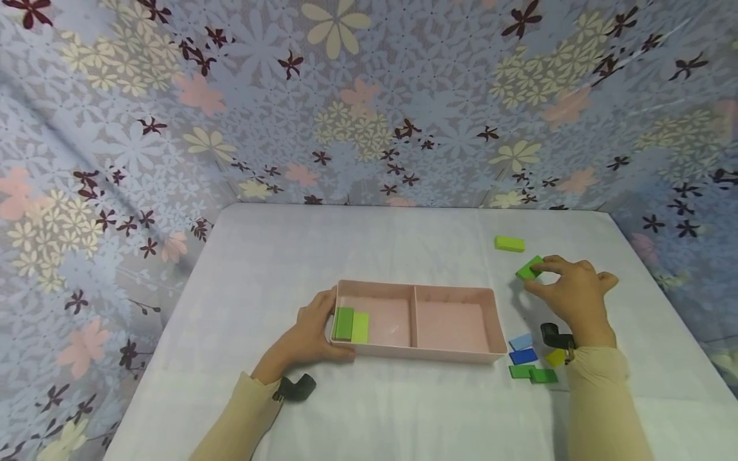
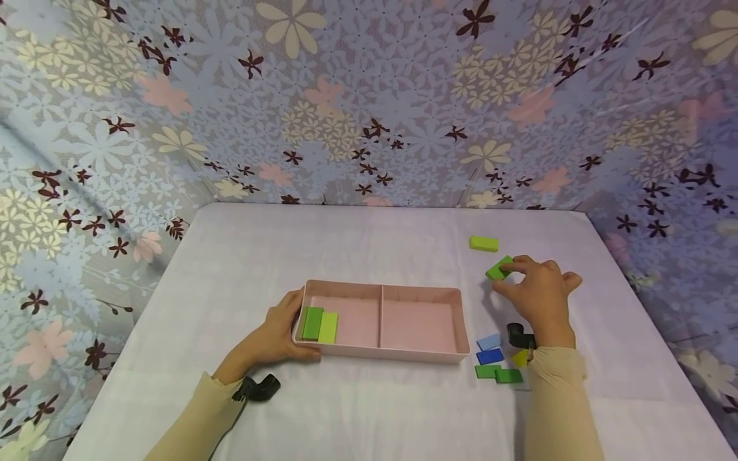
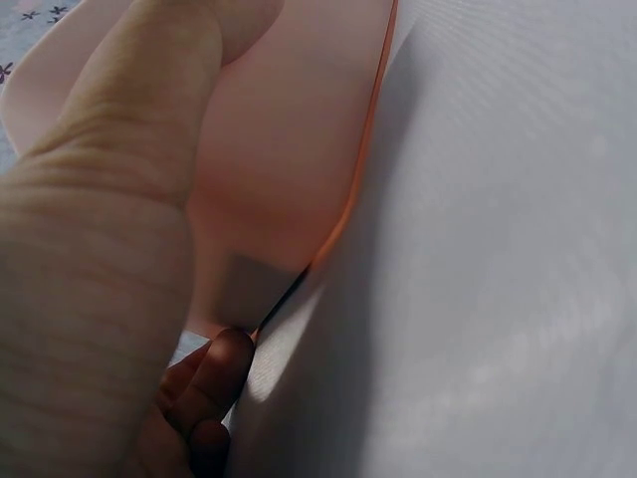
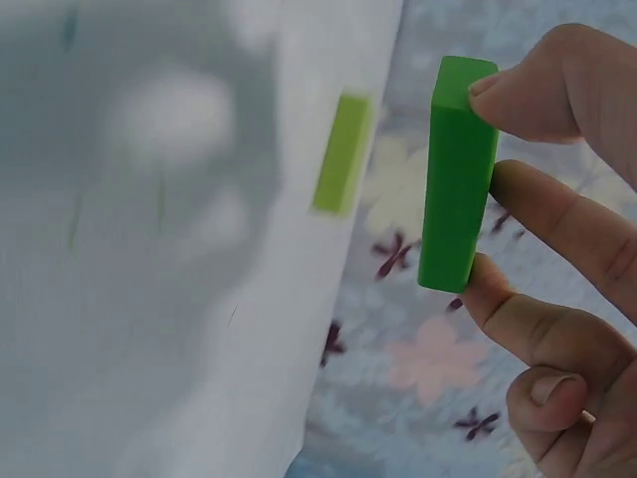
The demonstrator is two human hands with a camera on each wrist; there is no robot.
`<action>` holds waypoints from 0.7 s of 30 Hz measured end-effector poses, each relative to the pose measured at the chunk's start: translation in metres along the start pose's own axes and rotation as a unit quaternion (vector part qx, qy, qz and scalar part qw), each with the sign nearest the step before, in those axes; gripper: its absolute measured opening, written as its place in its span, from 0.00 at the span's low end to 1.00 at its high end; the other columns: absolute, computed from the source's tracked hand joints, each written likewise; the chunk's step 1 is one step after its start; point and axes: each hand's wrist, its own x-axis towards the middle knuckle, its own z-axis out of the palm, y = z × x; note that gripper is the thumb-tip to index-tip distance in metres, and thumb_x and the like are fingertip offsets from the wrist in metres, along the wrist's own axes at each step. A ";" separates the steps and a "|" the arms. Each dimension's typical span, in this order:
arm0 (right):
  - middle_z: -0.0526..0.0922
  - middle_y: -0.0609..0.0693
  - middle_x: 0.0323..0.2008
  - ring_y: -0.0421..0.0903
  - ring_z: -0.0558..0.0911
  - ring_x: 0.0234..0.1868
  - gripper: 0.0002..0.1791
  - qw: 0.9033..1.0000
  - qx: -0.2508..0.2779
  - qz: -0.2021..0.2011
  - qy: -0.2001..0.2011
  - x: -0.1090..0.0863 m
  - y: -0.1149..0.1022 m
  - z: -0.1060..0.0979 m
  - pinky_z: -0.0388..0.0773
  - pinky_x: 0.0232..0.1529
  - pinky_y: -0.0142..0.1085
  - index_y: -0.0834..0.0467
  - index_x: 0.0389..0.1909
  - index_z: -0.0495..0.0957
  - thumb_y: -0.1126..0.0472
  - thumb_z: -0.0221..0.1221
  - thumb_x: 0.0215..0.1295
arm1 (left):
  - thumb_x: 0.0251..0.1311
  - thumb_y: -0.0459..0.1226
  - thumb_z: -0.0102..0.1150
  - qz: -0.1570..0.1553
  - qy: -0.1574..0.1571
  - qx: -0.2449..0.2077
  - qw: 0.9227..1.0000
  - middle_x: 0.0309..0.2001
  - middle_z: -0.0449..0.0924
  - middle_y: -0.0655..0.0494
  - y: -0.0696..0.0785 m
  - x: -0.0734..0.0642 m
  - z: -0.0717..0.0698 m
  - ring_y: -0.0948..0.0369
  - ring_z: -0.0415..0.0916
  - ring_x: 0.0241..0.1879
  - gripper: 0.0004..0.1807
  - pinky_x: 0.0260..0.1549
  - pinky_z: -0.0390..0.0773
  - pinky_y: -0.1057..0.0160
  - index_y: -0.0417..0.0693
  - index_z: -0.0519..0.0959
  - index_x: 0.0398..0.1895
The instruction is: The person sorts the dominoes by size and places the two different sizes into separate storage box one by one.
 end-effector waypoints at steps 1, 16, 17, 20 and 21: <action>0.77 0.64 0.54 0.64 0.68 0.44 0.22 1.000 0.005 -0.006 0.001 -0.003 -0.004 0.000 0.37 0.48 0.71 0.57 0.44 0.84 0.51 0.71 0.49 | 0.30 0.65 0.73 0.001 0.001 -0.001 1.000 0.68 0.56 0.60 0.000 0.000 0.000 0.63 0.56 0.63 0.68 0.61 0.54 0.47 0.67 0.42 0.76; 0.79 0.61 0.52 0.60 0.70 0.41 0.17 0.996 0.021 -0.083 0.033 -0.031 -0.058 -0.002 0.42 0.43 0.62 0.53 0.39 0.86 0.51 0.72 0.48 | 0.29 0.68 0.71 0.005 0.006 0.003 1.000 0.68 0.56 0.62 0.000 0.003 -0.001 0.63 0.56 0.63 0.68 0.61 0.55 0.47 0.67 0.42 0.76; 0.79 0.62 0.52 0.60 0.70 0.41 0.17 0.996 0.019 -0.083 0.036 -0.032 -0.059 -0.003 0.42 0.42 0.62 0.53 0.38 0.86 0.51 0.72 0.47 | 0.29 0.67 0.71 0.009 0.006 0.004 1.000 0.68 0.56 0.61 0.000 0.003 -0.001 0.63 0.56 0.63 0.68 0.61 0.55 0.46 0.67 0.42 0.76; 0.79 0.62 0.52 0.60 0.70 0.40 0.16 0.996 0.016 -0.084 0.040 -0.034 -0.060 -0.007 0.43 0.42 0.62 0.53 0.38 0.86 0.53 0.72 0.47 | 0.30 0.67 0.72 0.009 0.002 0.004 1.000 0.68 0.56 0.60 0.000 0.002 0.000 0.63 0.57 0.62 0.68 0.61 0.55 0.46 0.68 0.41 0.76; 0.79 0.62 0.52 0.59 0.70 0.39 0.16 0.996 0.018 -0.083 0.039 -0.034 -0.061 -0.008 0.42 0.42 0.62 0.54 0.37 0.86 0.53 0.72 0.46 | 0.31 0.66 0.72 0.009 0.001 0.003 1.000 0.68 0.56 0.60 0.000 0.001 0.000 0.63 0.57 0.62 0.68 0.61 0.55 0.45 0.68 0.41 0.76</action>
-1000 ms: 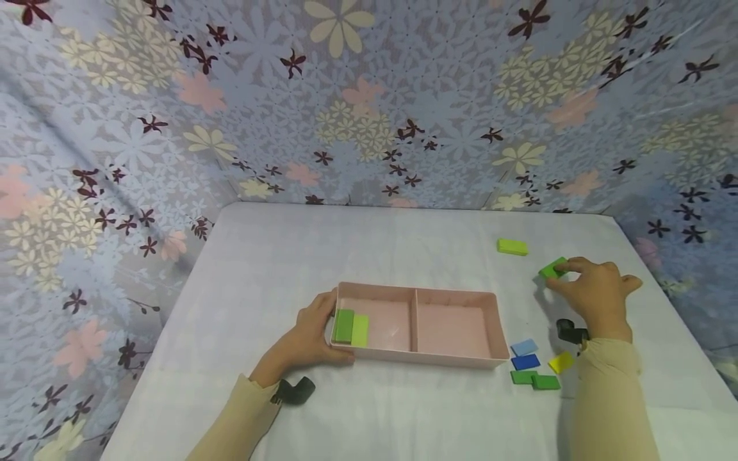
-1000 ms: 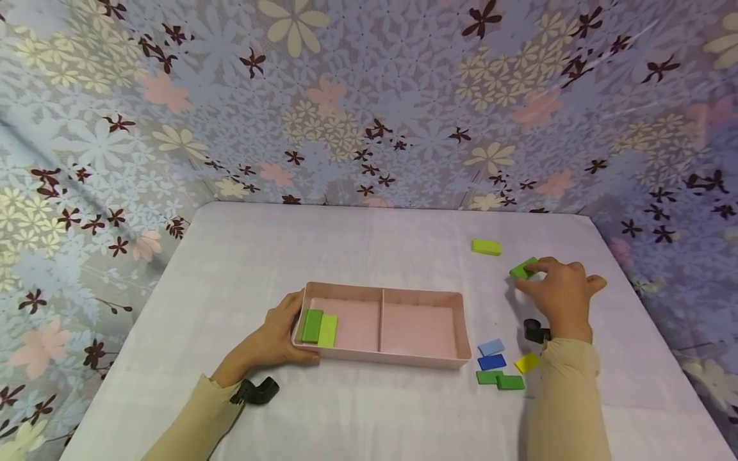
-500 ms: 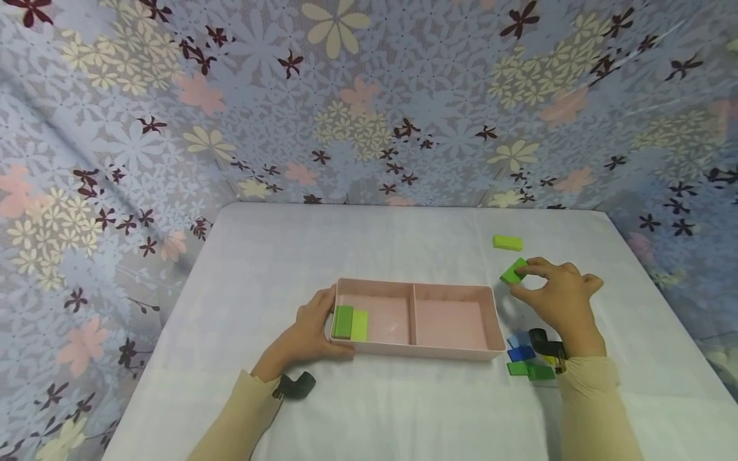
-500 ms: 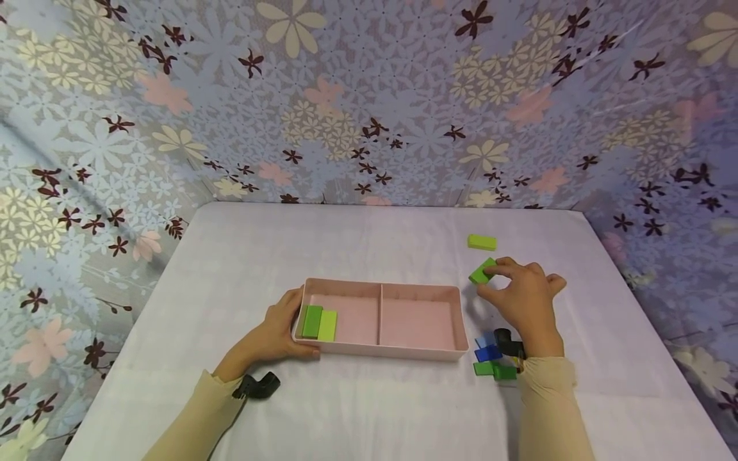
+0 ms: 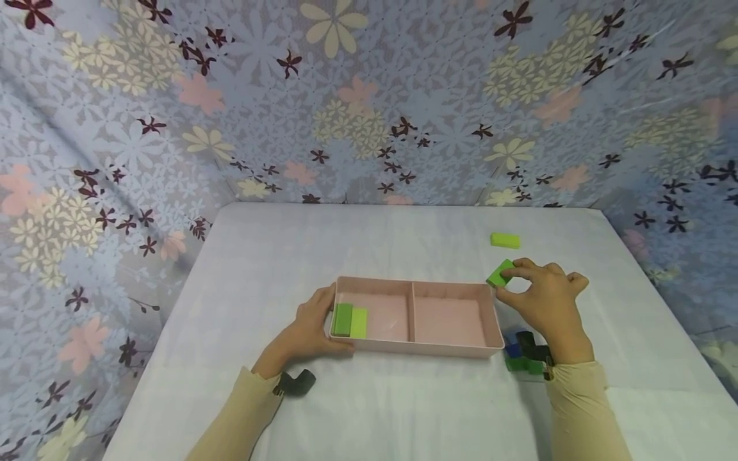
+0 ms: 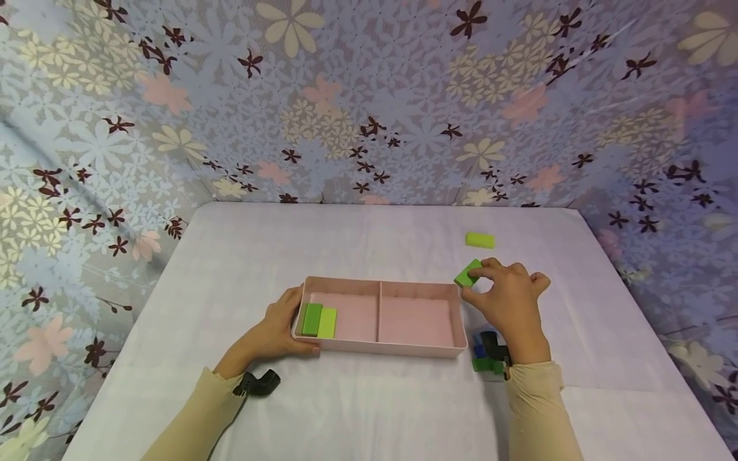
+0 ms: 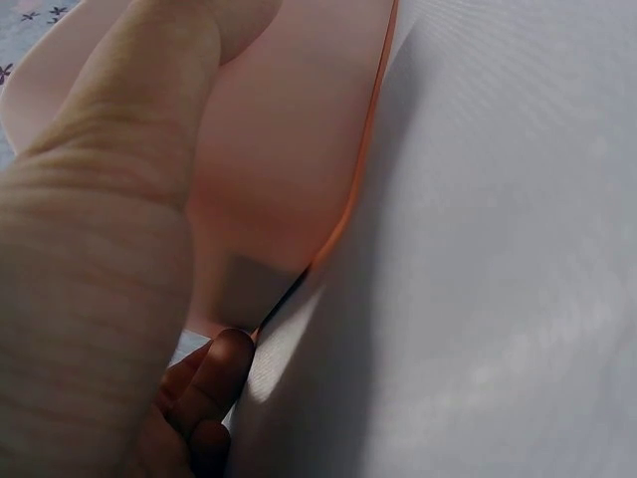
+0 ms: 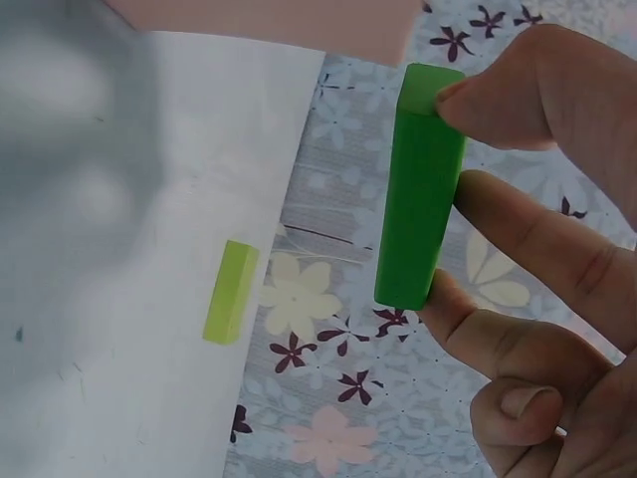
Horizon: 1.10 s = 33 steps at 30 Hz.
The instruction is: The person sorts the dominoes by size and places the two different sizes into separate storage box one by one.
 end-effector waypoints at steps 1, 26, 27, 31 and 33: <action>0.79 0.62 0.52 0.59 0.70 0.39 0.16 1.000 0.002 -0.001 0.002 0.000 0.000 -0.001 0.42 0.43 0.62 0.54 0.37 0.86 0.53 0.72 0.46 | 0.31 0.66 0.72 0.000 0.000 -0.001 1.000 0.67 0.56 0.60 0.000 0.000 0.000 0.62 0.58 0.61 0.68 0.60 0.55 0.45 0.68 0.41 0.76; 0.83 0.55 0.47 0.50 0.70 0.35 0.16 0.998 0.022 -0.049 0.019 -0.012 -0.032 0.007 0.44 0.41 0.58 0.52 0.36 0.86 0.51 0.72 0.44 | 0.31 0.69 0.69 0.002 -0.008 0.002 1.000 0.69 0.55 0.58 -0.001 -0.001 0.001 0.61 0.59 0.61 0.68 0.61 0.54 0.45 0.69 0.39 0.75; 0.83 0.55 0.48 0.50 0.70 0.35 0.16 0.998 0.024 -0.047 0.019 -0.012 -0.032 0.007 0.43 0.41 0.58 0.51 0.36 0.86 0.52 0.71 0.44 | 0.32 0.68 0.70 0.001 -0.008 0.000 1.000 0.69 0.55 0.58 -0.001 -0.001 0.001 0.61 0.58 0.61 0.68 0.61 0.54 0.45 0.69 0.39 0.75; 0.83 0.54 0.48 0.49 0.70 0.35 0.14 0.999 0.028 -0.039 0.017 -0.017 -0.033 0.005 0.43 0.40 0.57 0.50 0.36 0.86 0.53 0.70 0.45 | 0.32 0.65 0.72 0.003 -0.006 -0.002 1.000 0.68 0.55 0.59 -0.001 -0.001 0.000 0.61 0.57 0.63 0.68 0.61 0.53 0.45 0.66 0.41 0.76; 0.83 0.53 0.48 0.48 0.70 0.35 0.14 0.999 0.030 -0.035 0.017 -0.019 -0.034 0.003 0.43 0.41 0.57 0.49 0.36 0.86 0.53 0.70 0.46 | 0.33 0.63 0.73 0.004 -0.006 -0.005 1.000 0.68 0.55 0.58 0.000 -0.001 0.000 0.62 0.57 0.63 0.67 0.61 0.53 0.46 0.64 0.42 0.76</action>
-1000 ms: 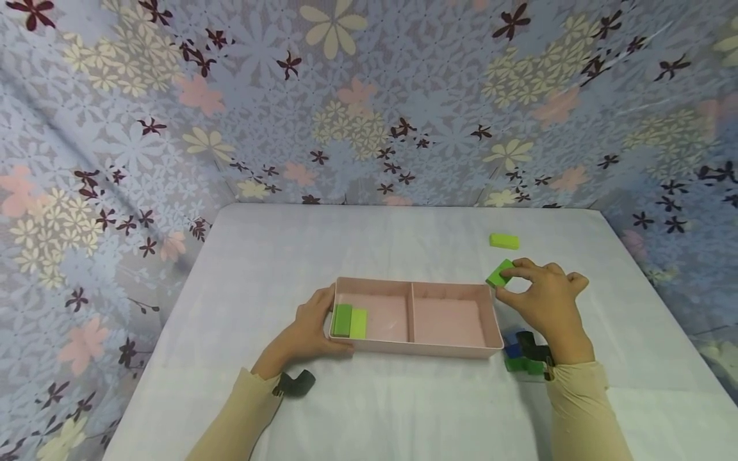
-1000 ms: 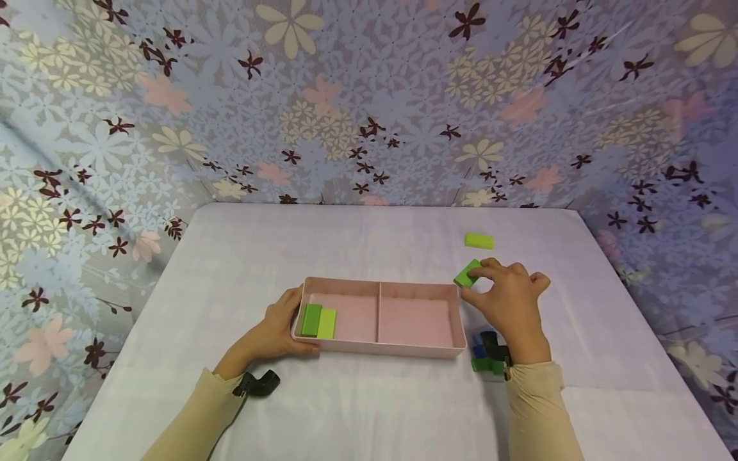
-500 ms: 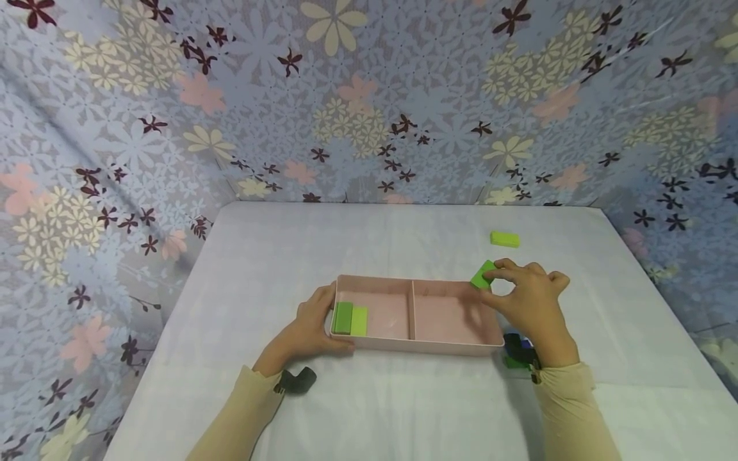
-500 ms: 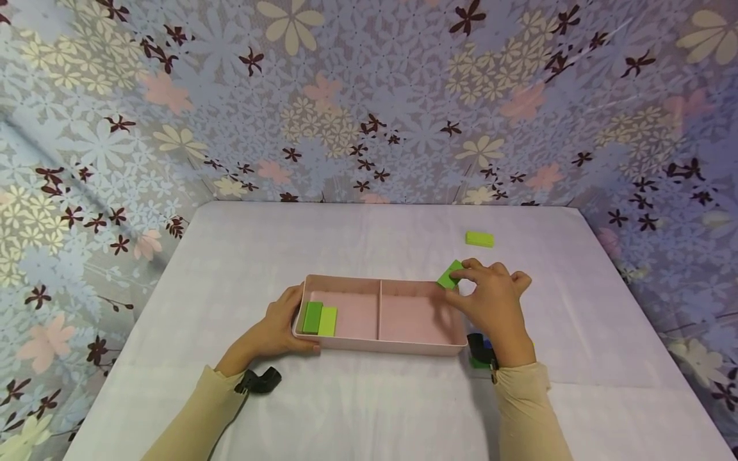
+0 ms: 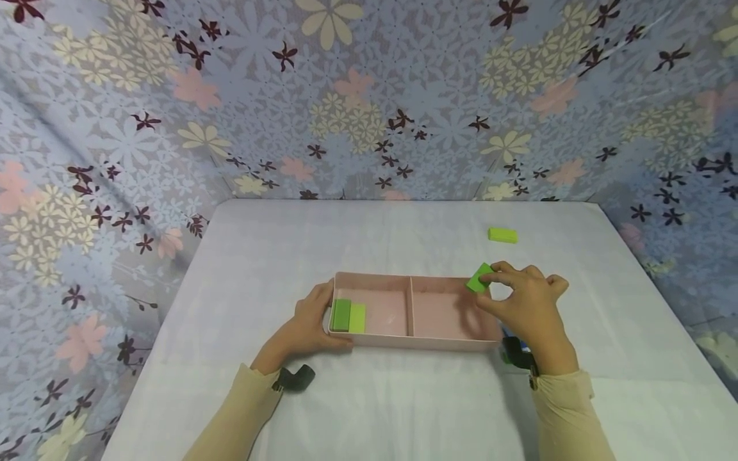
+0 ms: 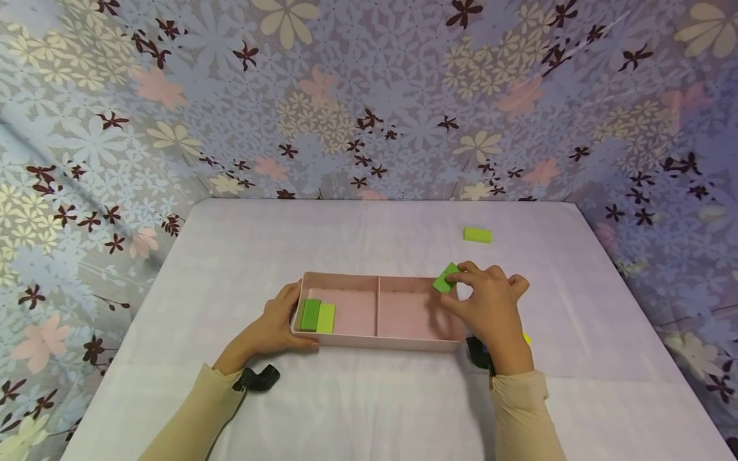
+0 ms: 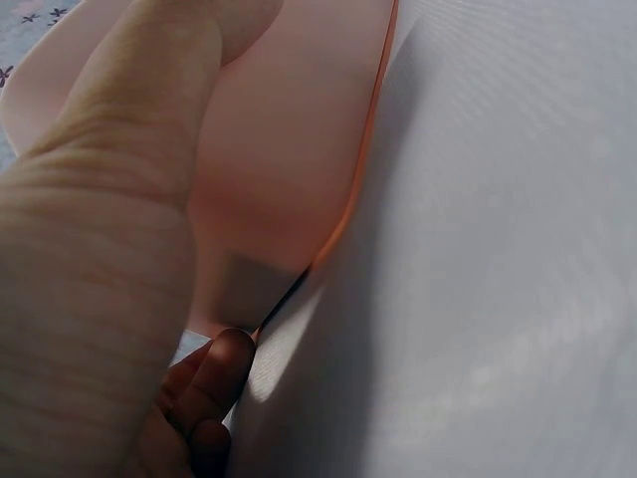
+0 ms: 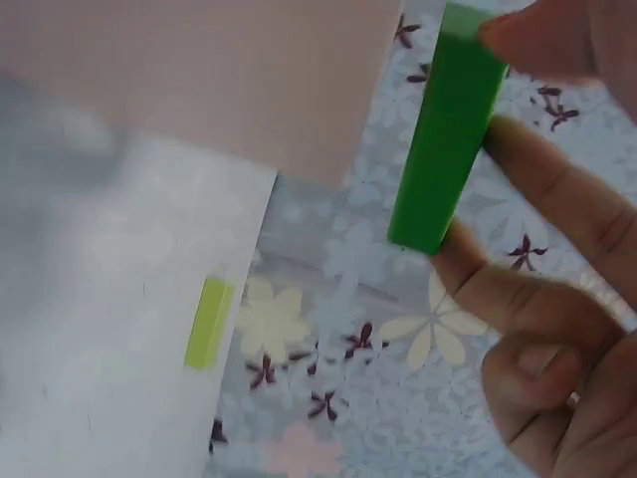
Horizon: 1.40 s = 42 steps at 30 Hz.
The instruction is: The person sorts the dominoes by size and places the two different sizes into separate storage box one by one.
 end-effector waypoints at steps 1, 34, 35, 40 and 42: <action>0.83 0.53 0.47 0.48 0.70 0.35 0.14 1.000 0.001 0.001 0.001 -0.001 -0.001 -0.001 0.43 0.41 0.58 0.49 0.36 0.86 0.53 0.71 0.45 | 0.33 0.63 0.73 0.002 0.001 -0.001 1.000 0.68 0.55 0.58 0.000 0.000 -0.001 0.61 0.56 0.64 0.68 0.61 0.52 0.46 0.63 0.42 0.76; 0.83 0.40 0.44 0.40 0.69 0.32 0.11 0.993 0.064 -0.103 -0.004 -0.001 -0.064 0.045 0.49 0.44 0.58 0.45 0.30 0.86 0.52 0.72 0.40 | 0.30 0.68 0.70 0.001 0.001 0.011 1.000 0.67 0.55 0.61 -0.004 0.001 0.001 0.65 0.56 0.64 0.68 0.59 0.53 0.49 0.67 0.41 0.76; 0.83 0.40 0.44 0.40 0.69 0.32 0.12 0.993 0.061 -0.105 -0.006 0.000 -0.067 0.046 0.49 0.44 0.58 0.44 0.30 0.86 0.50 0.72 0.41 | 0.30 0.69 0.70 0.001 0.001 0.011 1.000 0.68 0.55 0.61 -0.005 0.001 0.001 0.65 0.56 0.64 0.69 0.60 0.53 0.49 0.67 0.41 0.76; 0.82 0.36 0.45 0.38 0.73 0.34 0.11 0.992 -0.006 -0.122 -0.008 0.005 -0.076 0.049 0.59 0.39 0.50 0.38 0.32 0.86 0.44 0.69 0.43 | 0.31 0.68 0.70 0.001 0.002 0.012 1.000 0.68 0.55 0.61 -0.007 0.001 0.002 0.65 0.57 0.64 0.69 0.60 0.53 0.47 0.68 0.40 0.76; 0.82 0.36 0.45 0.38 0.74 0.34 0.11 0.991 -0.022 -0.134 -0.009 0.007 -0.079 0.050 0.61 0.36 0.47 0.36 0.32 0.86 0.45 0.67 0.43 | 0.31 0.68 0.70 0.002 0.004 0.012 1.000 0.68 0.55 0.61 -0.008 0.001 0.003 0.65 0.57 0.63 0.69 0.60 0.53 0.47 0.67 0.40 0.76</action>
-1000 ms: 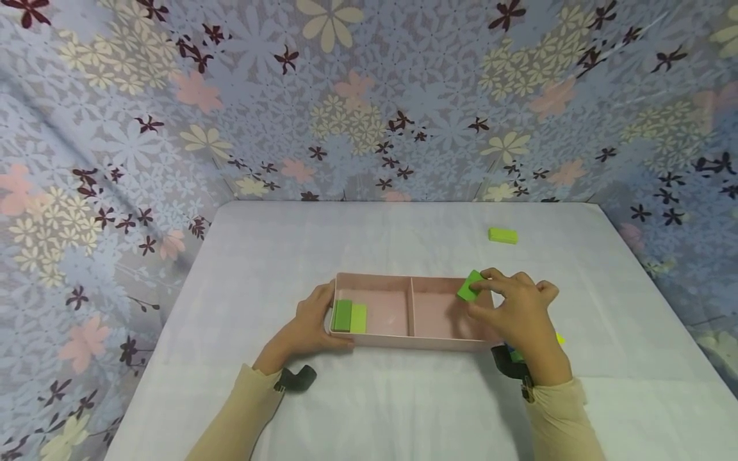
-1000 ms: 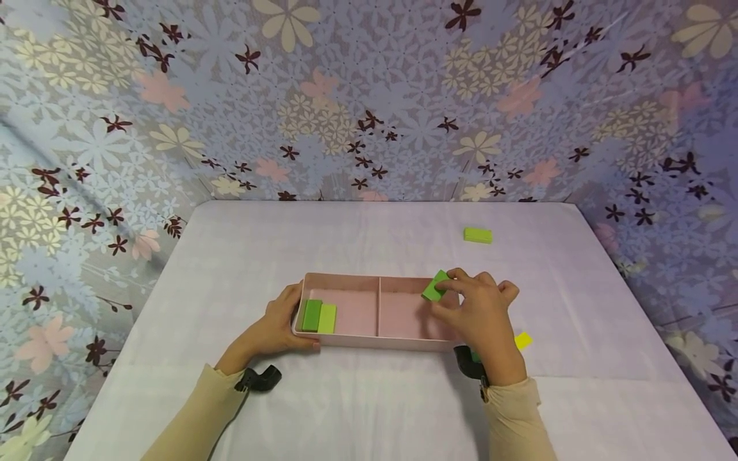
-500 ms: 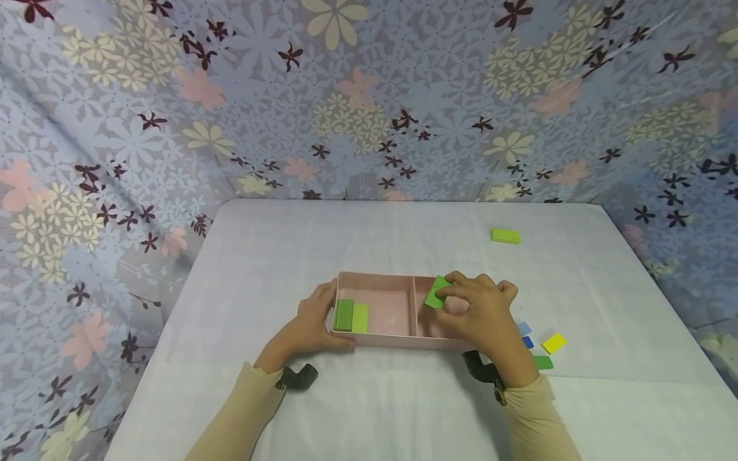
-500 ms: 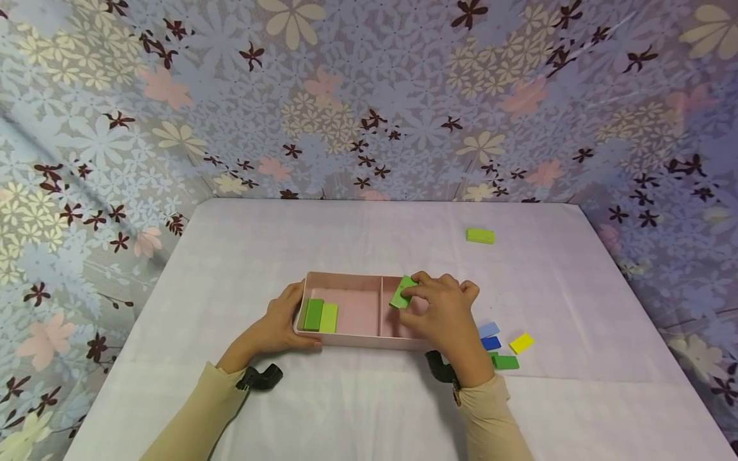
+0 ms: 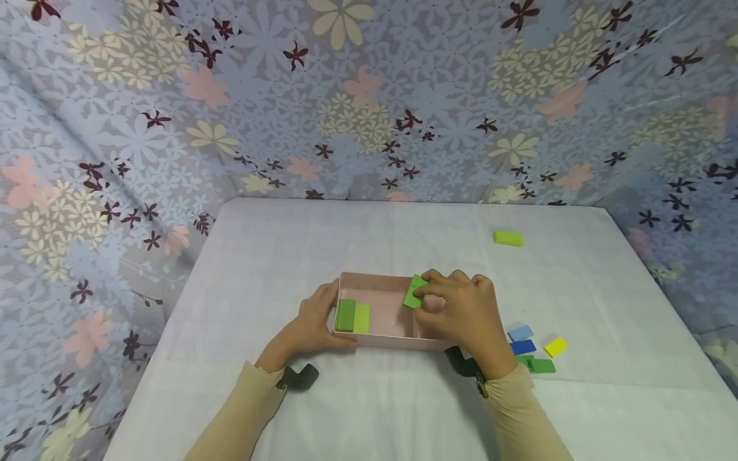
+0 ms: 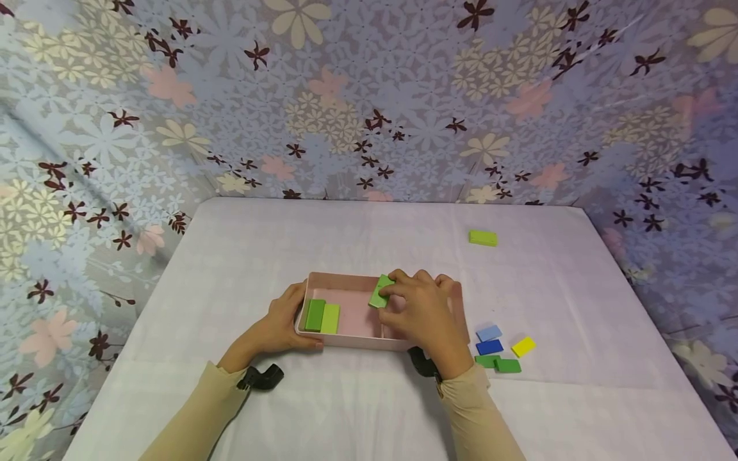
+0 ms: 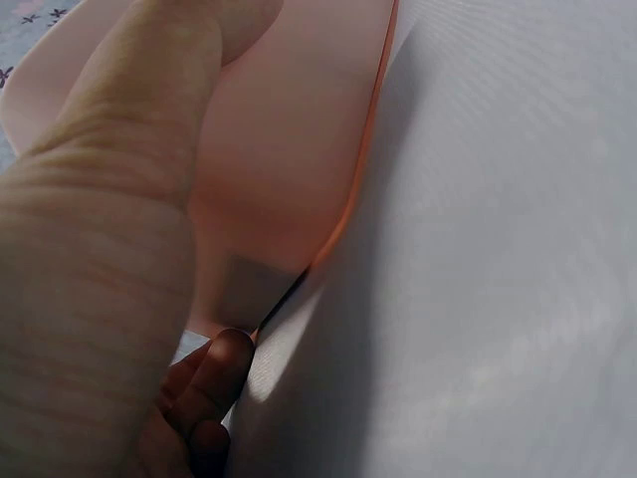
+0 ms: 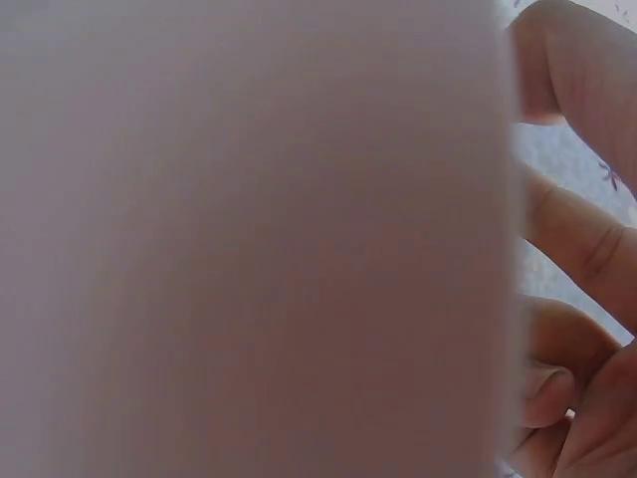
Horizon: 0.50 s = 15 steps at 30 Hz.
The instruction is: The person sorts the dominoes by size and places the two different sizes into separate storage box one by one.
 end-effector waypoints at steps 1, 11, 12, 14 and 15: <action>0.82 0.36 0.46 0.38 0.74 0.34 0.11 1.000 0.007 -0.006 -0.002 0.001 -0.001 0.001 0.61 0.36 0.47 0.37 0.32 0.86 0.46 0.67 0.43 | 0.31 0.69 0.70 0.001 0.000 0.000 1.000 0.68 0.55 0.61 0.000 0.000 0.000 0.65 0.57 0.63 0.69 0.60 0.53 0.47 0.66 0.40 0.76; 0.83 0.44 0.48 0.41 0.71 0.35 0.14 0.992 0.118 -0.030 -0.041 0.007 -0.014 0.020 0.50 0.41 0.51 0.45 0.31 0.87 0.52 0.73 0.39 | 0.30 0.69 0.70 0.003 0.003 0.002 1.000 0.67 0.56 0.59 0.002 -0.001 -0.002 0.64 0.56 0.64 0.68 0.58 0.55 0.49 0.63 0.42 0.76; 0.83 0.44 0.48 0.41 0.71 0.35 0.14 0.991 0.120 -0.031 -0.044 0.007 -0.015 0.022 0.50 0.41 0.51 0.45 0.31 0.87 0.52 0.73 0.38 | 0.31 0.68 0.70 0.005 0.003 0.001 1.000 0.67 0.56 0.59 0.002 -0.001 -0.002 0.63 0.57 0.64 0.68 0.58 0.55 0.48 0.63 0.42 0.76; 0.83 0.44 0.47 0.40 0.70 0.34 0.14 0.991 0.121 -0.033 -0.055 0.008 -0.015 0.025 0.50 0.42 0.51 0.44 0.31 0.87 0.52 0.73 0.38 | 0.31 0.68 0.71 0.010 0.006 -0.003 1.000 0.67 0.56 0.58 0.003 0.000 -0.001 0.62 0.57 0.64 0.68 0.58 0.54 0.47 0.62 0.43 0.76; 0.84 0.44 0.47 0.40 0.70 0.34 0.13 0.990 0.121 -0.033 -0.060 0.008 -0.015 0.027 0.50 0.42 0.51 0.44 0.30 0.86 0.52 0.73 0.37 | 0.31 0.67 0.71 0.011 0.007 -0.004 1.000 0.67 0.56 0.57 0.003 0.001 -0.001 0.62 0.57 0.64 0.68 0.58 0.54 0.47 0.62 0.43 0.76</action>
